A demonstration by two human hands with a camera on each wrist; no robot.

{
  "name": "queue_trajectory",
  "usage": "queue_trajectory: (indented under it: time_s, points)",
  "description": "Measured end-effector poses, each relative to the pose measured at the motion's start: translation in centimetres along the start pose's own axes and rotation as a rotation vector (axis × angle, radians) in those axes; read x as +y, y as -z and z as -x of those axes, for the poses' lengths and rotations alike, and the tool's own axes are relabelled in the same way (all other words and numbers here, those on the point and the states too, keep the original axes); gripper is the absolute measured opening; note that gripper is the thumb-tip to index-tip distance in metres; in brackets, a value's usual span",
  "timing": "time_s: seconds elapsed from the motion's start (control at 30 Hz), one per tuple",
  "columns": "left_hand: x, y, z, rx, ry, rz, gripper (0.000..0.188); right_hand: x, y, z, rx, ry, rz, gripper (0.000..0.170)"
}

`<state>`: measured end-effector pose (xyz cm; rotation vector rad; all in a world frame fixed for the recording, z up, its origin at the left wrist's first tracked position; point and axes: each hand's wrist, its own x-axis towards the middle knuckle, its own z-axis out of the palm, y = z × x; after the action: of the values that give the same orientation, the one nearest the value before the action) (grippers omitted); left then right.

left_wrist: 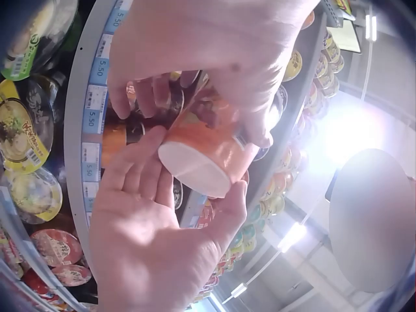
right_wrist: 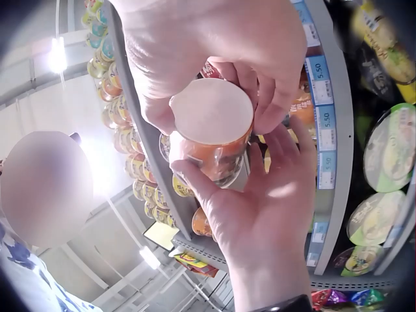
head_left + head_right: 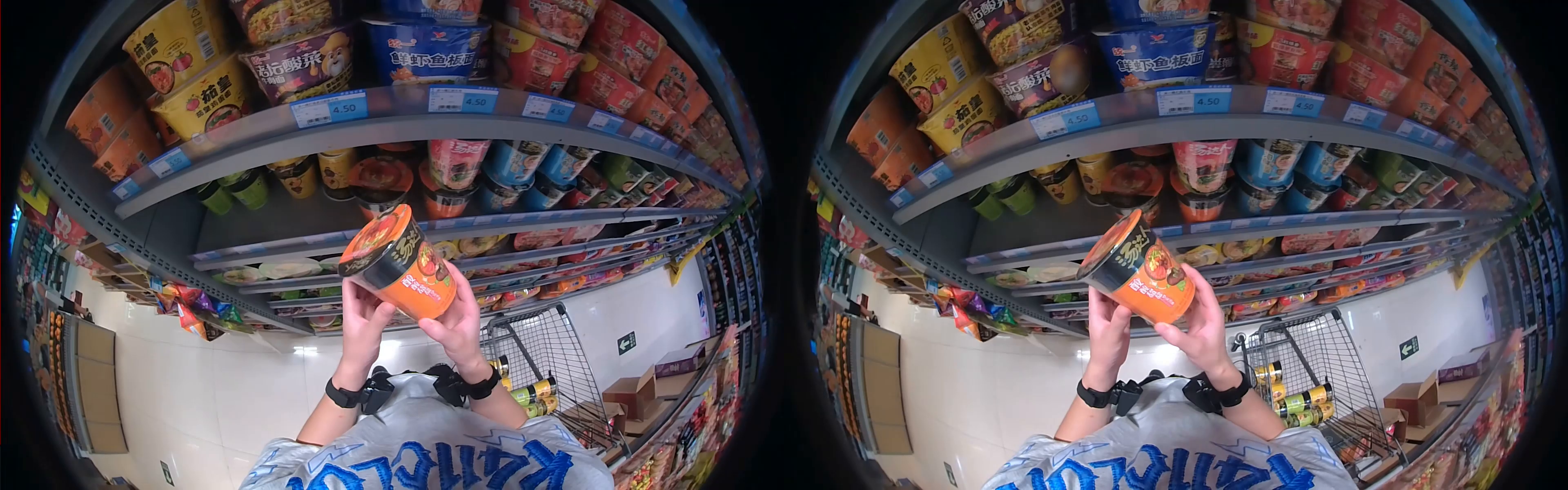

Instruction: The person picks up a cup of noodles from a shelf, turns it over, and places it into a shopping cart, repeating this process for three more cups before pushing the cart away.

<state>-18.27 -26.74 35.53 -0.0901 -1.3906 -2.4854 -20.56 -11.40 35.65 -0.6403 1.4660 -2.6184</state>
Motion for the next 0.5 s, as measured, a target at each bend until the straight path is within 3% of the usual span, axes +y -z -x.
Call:
queue_trajectory:
  time_s: [0.07, 0.13, 0.27, 0.37, 0.4, 0.47, 0.5]
  points:
    - [-0.3, 0.2, 0.2, -0.017, -0.022, 0.024, 0.09, 0.0, 0.0, -0.3, 0.038, 0.051, 0.086, 0.091]
    - [-0.5, 0.3, 0.3, -0.032, -0.043, 0.048, 0.088, 0.1, -0.1, -0.5, 0.007, 0.141, 0.378, 0.096]
    - [-0.3, 0.7, 0.4, 0.002, 0.025, 0.102, 0.082, -0.1, -0.1, -0.5, -0.101, 0.174, 0.377, 0.101]
    - [0.0, 0.7, 0.4, 0.02, 0.041, 0.129, 0.082, 0.0, -0.4, -0.3, -0.019, 0.038, 0.025, 0.094]
    - [0.0, 0.7, 0.4, 0.022, 0.011, 0.142, 0.083, 0.3, 0.0, -0.3, -0.02, 0.039, 0.023, 0.094]
    - [0.2, 0.3, 0.3, 0.024, -0.02, 0.154, 0.085, 1.2, 1.3, -0.2, -0.084, -0.202, -0.06, 0.094]
    - [0.7, -0.1, 0.4, 0.007, -0.048, 0.128, 0.087, 1.3, 1.4, 0.0, -0.084, -0.202, -0.061, 0.094]
